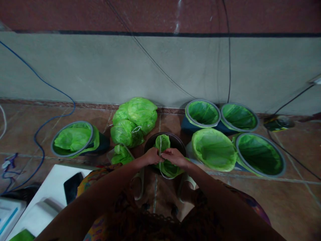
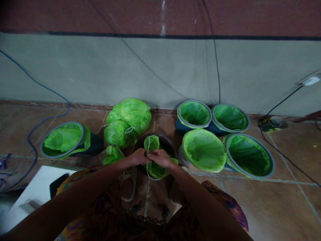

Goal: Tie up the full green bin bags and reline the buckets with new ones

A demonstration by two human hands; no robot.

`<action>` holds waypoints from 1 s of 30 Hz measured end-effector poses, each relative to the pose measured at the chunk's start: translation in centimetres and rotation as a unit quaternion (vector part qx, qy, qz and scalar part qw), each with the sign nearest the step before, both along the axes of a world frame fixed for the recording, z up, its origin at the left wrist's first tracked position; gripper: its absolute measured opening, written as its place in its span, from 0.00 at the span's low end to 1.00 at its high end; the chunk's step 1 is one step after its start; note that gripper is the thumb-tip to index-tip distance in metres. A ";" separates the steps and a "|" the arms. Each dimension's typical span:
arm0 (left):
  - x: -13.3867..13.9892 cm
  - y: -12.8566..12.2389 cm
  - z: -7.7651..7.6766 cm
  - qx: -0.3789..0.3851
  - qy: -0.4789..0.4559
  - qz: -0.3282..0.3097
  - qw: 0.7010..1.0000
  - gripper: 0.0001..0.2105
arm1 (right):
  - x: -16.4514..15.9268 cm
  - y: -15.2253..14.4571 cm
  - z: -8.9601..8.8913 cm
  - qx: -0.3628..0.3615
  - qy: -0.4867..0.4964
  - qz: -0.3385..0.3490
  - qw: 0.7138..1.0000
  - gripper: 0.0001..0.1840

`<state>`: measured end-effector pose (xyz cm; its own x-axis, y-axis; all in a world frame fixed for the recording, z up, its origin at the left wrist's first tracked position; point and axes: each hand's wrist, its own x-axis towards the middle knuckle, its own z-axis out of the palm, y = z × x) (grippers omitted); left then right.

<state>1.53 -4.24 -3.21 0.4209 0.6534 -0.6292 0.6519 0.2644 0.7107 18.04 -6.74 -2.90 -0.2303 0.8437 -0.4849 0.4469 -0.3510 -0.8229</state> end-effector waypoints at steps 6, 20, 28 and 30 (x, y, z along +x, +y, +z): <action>0.9 -0.6 -0.4 0.001 0.003 -0.051 0.999 0.07 | -0.4 0.0 -1.6 0.057 -0.104 -0.007 0.993 0.09; 0.0 0.0 -0.1 -0.115 -0.122 0.135 0.977 0.08 | 0.8 0.9 -1.7 0.067 -0.225 0.095 0.967 0.13; 0.1 0.4 0.5 -0.064 -0.117 0.059 0.989 0.11 | 0.0 0.5 -2.9 0.018 -0.116 0.015 0.993 0.13; 0.1 0.6 0.5 -0.070 -0.132 0.059 0.987 0.05 | 0.1 0.5 -3.0 0.013 -0.102 0.005 0.995 0.12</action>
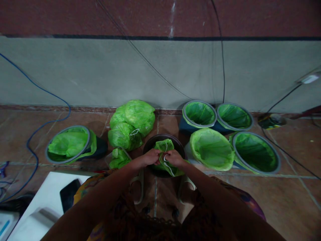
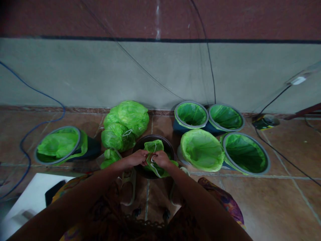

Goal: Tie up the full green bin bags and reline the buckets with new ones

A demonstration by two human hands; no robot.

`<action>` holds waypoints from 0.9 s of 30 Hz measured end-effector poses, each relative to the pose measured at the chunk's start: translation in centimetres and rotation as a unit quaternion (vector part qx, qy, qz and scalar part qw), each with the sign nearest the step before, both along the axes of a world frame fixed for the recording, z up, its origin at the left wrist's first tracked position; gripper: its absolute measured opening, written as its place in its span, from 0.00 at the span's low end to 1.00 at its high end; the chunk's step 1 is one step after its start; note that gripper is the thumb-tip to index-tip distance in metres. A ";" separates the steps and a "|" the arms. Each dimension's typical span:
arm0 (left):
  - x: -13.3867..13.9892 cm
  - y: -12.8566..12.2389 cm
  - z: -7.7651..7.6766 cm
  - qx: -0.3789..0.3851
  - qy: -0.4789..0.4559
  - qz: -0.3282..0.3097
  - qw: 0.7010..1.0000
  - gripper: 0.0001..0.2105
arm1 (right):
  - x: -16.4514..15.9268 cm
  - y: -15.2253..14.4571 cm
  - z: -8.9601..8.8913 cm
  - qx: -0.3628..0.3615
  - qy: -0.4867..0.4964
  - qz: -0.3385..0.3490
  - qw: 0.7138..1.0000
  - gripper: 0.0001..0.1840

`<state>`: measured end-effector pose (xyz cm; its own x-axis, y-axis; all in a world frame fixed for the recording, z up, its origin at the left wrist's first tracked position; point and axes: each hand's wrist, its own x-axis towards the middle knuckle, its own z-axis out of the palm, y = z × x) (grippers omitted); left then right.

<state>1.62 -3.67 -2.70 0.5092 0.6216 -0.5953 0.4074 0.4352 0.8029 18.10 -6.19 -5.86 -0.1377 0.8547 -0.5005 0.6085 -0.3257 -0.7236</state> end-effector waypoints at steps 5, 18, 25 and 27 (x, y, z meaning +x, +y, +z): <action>-0.2 0.4 -0.1 0.068 0.065 -0.032 0.995 0.02 | -0.4 0.0 0.3 -0.004 0.035 0.019 0.999 0.11; -1.7 3.3 4.0 0.289 0.294 -0.158 0.897 0.08 | 1.4 1.9 4.1 0.098 0.083 -0.022 0.992 0.14; -1.7 3.3 3.6 0.198 0.153 -0.039 0.967 0.10 | 1.6 2.0 4.5 0.044 0.144 -0.079 0.985 0.14; -1.1 2.8 3.4 0.180 0.144 -0.013 0.973 0.09 | 1.0 1.5 4.4 0.046 0.138 -0.044 0.988 0.12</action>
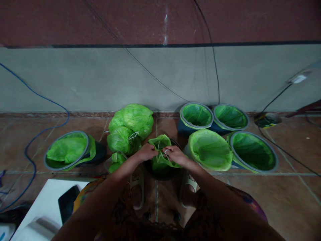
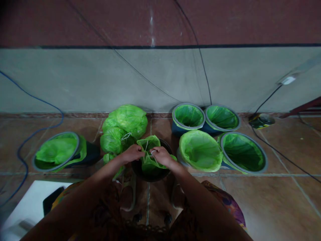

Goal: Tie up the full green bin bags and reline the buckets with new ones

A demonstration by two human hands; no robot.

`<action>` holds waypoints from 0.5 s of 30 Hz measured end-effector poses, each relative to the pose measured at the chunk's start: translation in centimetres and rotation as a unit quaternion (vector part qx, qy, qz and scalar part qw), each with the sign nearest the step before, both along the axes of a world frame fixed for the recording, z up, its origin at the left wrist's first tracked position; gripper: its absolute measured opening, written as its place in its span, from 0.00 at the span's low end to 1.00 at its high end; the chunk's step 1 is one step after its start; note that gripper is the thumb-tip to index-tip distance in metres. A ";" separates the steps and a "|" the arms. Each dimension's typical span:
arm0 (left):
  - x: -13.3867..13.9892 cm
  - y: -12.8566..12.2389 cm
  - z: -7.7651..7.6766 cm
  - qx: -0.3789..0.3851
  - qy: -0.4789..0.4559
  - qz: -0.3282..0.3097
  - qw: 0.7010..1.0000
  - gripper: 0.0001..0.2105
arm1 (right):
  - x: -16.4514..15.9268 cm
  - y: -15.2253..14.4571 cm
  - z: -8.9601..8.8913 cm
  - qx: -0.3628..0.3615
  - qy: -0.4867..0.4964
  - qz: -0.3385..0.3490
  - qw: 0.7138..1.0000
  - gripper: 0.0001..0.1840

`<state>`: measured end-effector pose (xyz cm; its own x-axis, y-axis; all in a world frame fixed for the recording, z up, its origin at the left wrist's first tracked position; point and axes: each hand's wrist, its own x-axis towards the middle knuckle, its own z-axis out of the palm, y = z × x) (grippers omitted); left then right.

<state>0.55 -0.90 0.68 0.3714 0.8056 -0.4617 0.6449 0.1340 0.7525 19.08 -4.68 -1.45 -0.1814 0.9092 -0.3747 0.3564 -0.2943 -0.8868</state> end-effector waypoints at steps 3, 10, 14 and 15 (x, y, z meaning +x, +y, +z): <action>0.7 -0.5 -0.2 -0.020 -0.018 0.041 0.999 0.07 | -0.6 -0.4 0.1 0.019 -0.012 0.043 0.999 0.11; 0.3 0.7 0.0 0.103 0.043 0.038 0.993 0.02 | 0.4 0.5 -0.4 0.041 -0.013 -0.023 0.999 0.12; -0.2 1.6 1.2 0.182 0.108 0.034 0.977 0.05 | 1.2 1.3 0.4 0.043 0.024 -0.087 0.995 0.15; -0.3 1.7 1.6 0.186 0.102 0.033 0.977 0.05 | 1.3 1.5 0.7 0.048 0.036 -0.101 0.993 0.16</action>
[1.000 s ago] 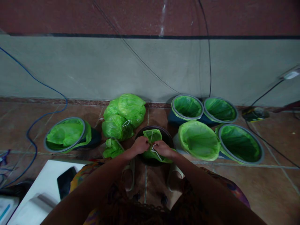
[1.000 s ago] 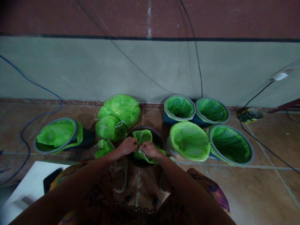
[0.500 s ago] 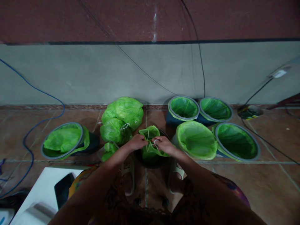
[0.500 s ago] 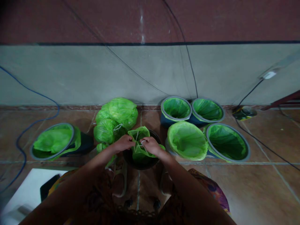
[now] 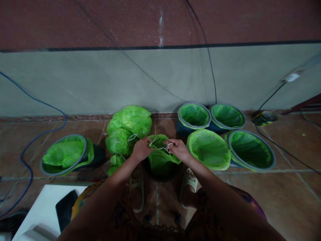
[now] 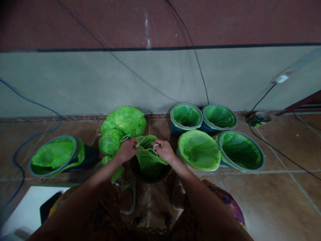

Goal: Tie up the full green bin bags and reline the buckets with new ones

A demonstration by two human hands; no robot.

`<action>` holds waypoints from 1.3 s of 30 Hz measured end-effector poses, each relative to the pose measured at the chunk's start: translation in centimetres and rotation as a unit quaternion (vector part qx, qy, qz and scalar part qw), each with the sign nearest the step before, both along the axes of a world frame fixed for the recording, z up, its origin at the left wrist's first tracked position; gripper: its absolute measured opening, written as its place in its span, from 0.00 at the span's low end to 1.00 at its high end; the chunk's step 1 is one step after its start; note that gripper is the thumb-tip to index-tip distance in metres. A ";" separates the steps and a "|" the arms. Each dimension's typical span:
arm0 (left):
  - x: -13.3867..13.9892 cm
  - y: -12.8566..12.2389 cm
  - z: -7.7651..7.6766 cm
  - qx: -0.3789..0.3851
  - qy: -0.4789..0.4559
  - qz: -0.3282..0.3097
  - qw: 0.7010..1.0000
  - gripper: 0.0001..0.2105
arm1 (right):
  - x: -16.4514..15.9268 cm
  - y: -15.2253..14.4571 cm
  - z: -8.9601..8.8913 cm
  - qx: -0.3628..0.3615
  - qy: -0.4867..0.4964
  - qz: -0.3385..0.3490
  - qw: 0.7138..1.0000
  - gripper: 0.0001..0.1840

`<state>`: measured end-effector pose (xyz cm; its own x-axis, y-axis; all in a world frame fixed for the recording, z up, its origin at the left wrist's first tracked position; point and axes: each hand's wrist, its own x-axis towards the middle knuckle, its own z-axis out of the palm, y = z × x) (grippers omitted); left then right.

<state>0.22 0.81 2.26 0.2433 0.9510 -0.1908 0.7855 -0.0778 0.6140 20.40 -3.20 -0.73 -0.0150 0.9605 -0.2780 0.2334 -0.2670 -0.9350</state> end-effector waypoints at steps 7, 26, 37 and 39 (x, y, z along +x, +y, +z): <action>-0.7 1.1 1.8 0.011 -0.066 0.015 0.998 0.05 | 1.2 0.7 2.3 0.057 0.030 -0.076 0.995 0.17; 2.2 -1.6 -0.5 -0.080 -0.116 -0.050 0.989 0.09 | -1.4 -0.9 0.0 0.052 -0.075 0.111 0.990 0.14; 2.1 -1.6 -1.7 -0.200 -0.359 0.081 0.908 0.15 | -1.1 -0.9 -0.2 0.003 -0.127 0.094 0.987 0.12; 2.1 -1.6 -1.5 -0.203 -0.380 0.105 0.896 0.16 | -0.9 -0.8 -0.1 -0.019 -0.129 0.078 0.988 0.11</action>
